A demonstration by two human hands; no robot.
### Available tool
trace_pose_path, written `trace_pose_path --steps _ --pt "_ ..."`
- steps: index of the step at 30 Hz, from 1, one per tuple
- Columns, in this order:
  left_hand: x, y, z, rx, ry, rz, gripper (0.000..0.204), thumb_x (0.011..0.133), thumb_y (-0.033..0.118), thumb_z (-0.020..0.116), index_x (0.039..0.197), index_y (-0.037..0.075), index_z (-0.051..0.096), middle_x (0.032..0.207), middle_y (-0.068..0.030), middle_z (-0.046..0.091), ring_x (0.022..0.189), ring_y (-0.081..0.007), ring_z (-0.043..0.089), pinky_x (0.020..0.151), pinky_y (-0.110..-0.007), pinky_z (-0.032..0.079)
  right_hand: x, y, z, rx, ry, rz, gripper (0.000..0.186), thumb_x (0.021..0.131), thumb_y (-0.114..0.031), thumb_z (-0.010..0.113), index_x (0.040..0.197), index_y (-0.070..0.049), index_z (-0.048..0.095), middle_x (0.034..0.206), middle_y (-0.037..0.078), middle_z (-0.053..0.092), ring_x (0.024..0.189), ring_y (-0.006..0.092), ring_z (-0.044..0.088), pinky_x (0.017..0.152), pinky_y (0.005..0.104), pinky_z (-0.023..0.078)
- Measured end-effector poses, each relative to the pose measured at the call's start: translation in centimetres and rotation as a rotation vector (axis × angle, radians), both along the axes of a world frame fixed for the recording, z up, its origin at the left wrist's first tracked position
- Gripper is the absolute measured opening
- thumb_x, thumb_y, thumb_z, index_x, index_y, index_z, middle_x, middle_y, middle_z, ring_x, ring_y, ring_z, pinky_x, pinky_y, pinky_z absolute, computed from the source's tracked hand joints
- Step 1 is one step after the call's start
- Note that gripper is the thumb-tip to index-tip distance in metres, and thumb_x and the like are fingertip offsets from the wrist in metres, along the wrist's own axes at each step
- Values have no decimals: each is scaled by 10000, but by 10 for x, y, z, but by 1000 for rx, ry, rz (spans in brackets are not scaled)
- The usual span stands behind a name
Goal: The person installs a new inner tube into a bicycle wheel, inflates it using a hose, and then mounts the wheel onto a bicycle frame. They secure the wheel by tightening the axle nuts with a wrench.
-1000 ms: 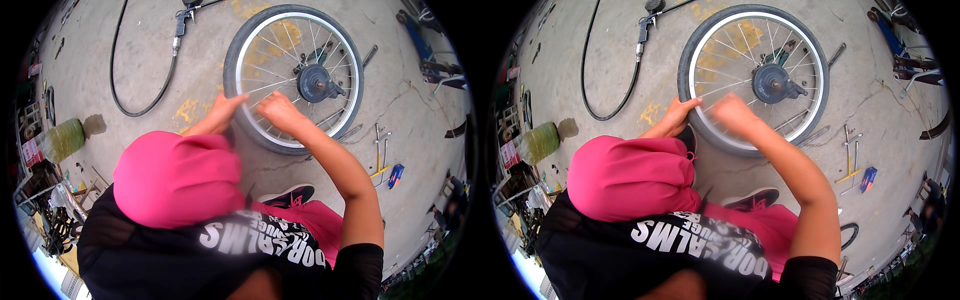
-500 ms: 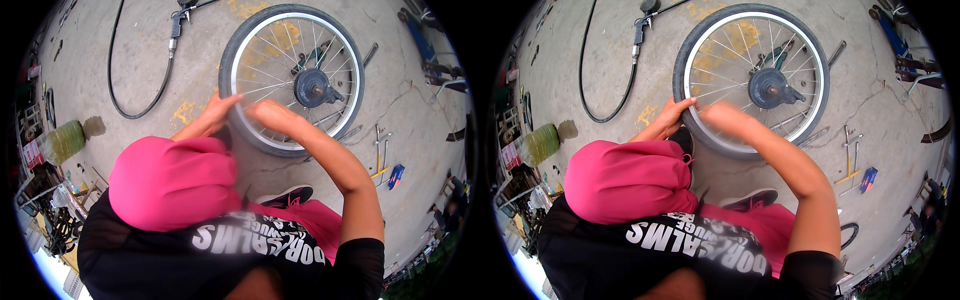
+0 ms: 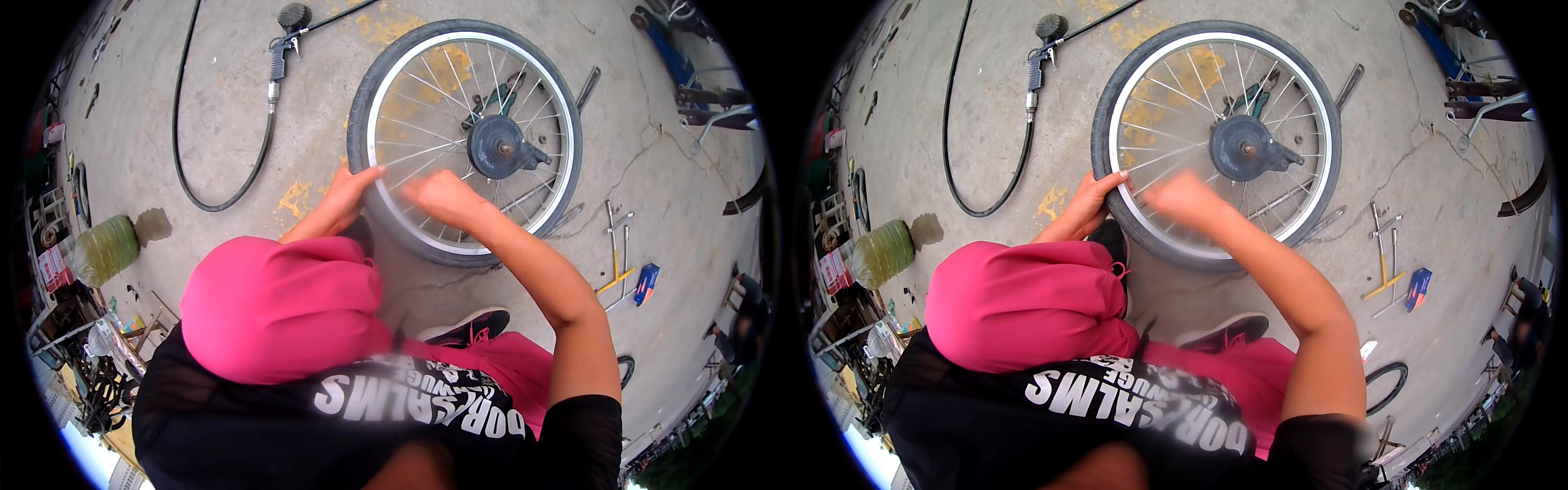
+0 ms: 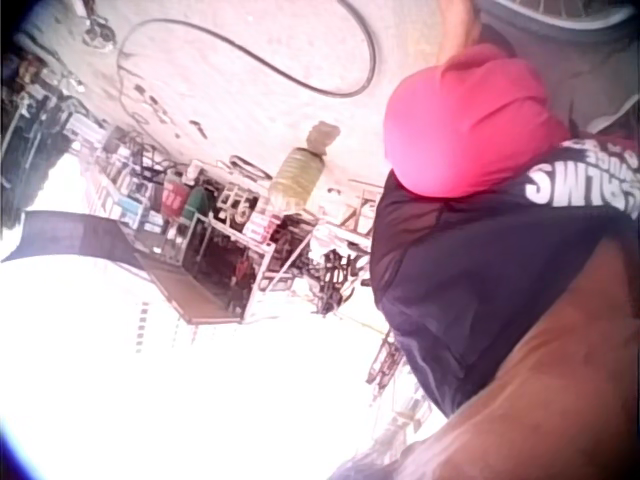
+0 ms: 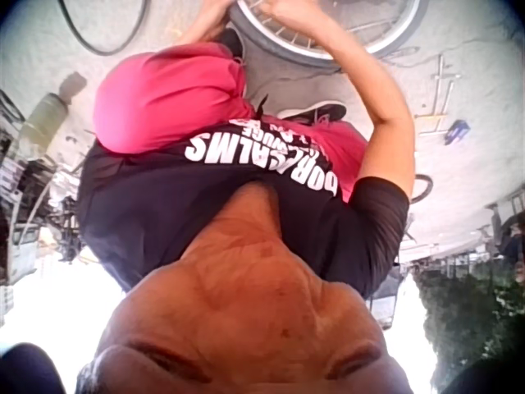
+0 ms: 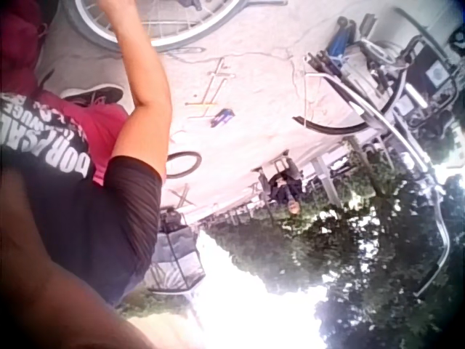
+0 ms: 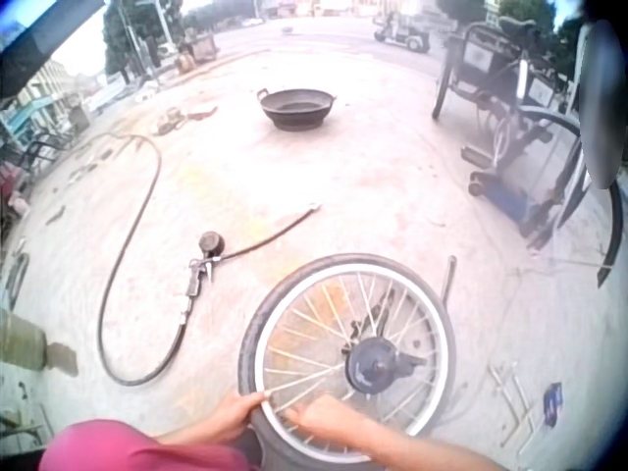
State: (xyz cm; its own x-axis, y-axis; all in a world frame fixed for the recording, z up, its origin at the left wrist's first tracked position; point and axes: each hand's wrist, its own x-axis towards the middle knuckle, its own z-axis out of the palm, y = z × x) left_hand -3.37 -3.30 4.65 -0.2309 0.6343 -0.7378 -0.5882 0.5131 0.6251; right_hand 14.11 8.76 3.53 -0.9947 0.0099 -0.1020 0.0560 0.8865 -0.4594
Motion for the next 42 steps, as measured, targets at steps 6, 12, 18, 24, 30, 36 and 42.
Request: trace_pose_path --steps 6,12,18,24,30,36,42 --pt "-4 -6 -5 -50 13 -24 253 858 212 677 972 11 575 815 -84 633 702 -169 625 628 -314 520 -9 -13 0 -67 -16 48 92 796 -87 522 885 -77 546 820 124 628 678 315 652 566 416 512" --pt "-6 -7 -21 -47 54 -135 462 835 186 697 1208 -25 526 1051 -117 639 907 -196 633 789 -349 525 6 10 10 -78 40 34 93 791 -80 526 883 -87 533 807 92 624 683 305 652 560 417 504" --pt "-10 -9 -20 -2 17 -103 475 834 210 709 1202 -15 510 1008 -91 631 908 -192 626 796 -356 521 4 2 -10 -145 24 -57 92 815 -110 553 906 -98 554 820 87 627 713 323 640 586 428 499" --pt "-4 -3 -6 66 -68 -31 409 840 281 710 1116 29 544 947 -83 628 843 -184 606 741 -330 490 14 -2 -9 -225 -28 -222 134 860 -169 603 936 -62 577 840 129 626 772 354 619 645 441 491" --pt "-2 -29 -2 -54 -192 -167 630 834 318 736 1323 30 464 1144 -112 614 1073 -233 593 878 -408 504 29 3 12 -196 114 -280 179 830 -135 632 979 -41 601 838 143 620 828 343 608 727 446 476" --pt "3 -32 -9 -32 -43 -337 591 815 203 733 1321 31 481 1216 -92 606 1092 -210 583 933 -381 468 6 -25 3 -231 135 -214 134 774 -74 593 903 -45 616 839 144 633 828 337 624 736 442 488" --pt "2 -35 -11 -27 1 -324 526 814 126 723 1273 -22 511 1175 -106 625 1046 -202 605 919 -355 481 4 -17 8 -161 24 -151 129 776 -37 528 888 -55 589 860 121 635 871 326 622 784 428 479"
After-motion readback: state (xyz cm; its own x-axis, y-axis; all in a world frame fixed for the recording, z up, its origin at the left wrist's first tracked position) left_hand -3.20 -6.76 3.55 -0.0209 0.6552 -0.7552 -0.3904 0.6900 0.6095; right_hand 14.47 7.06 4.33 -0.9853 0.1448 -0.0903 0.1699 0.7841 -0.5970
